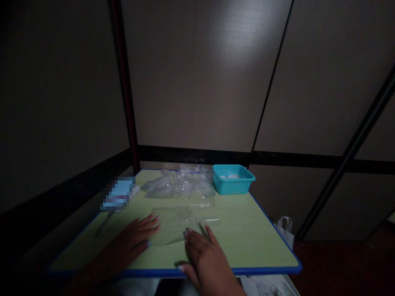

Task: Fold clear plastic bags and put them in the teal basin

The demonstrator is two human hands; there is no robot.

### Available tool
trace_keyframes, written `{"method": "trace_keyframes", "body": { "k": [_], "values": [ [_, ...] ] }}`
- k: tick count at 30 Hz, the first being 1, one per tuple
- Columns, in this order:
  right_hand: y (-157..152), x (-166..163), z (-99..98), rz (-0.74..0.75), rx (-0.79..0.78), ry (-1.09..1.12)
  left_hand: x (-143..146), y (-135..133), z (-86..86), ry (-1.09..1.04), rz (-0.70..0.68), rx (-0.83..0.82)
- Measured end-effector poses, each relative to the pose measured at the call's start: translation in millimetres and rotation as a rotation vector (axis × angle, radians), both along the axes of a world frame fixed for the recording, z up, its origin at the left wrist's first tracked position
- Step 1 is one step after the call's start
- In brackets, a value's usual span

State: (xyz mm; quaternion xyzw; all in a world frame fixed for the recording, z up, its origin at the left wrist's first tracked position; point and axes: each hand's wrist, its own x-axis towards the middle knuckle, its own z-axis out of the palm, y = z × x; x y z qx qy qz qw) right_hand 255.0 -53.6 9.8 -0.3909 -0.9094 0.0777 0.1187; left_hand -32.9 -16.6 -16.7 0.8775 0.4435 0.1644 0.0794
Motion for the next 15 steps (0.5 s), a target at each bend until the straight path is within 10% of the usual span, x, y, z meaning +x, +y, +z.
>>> {"method": "trace_keyframes", "body": {
  "k": [15],
  "values": [
    [-0.6, 6.5, 23.1, -0.004, -0.132, 0.207, 71.6, -15.8, 1.8, -0.131, 0.028, 0.023]
  ]
}}
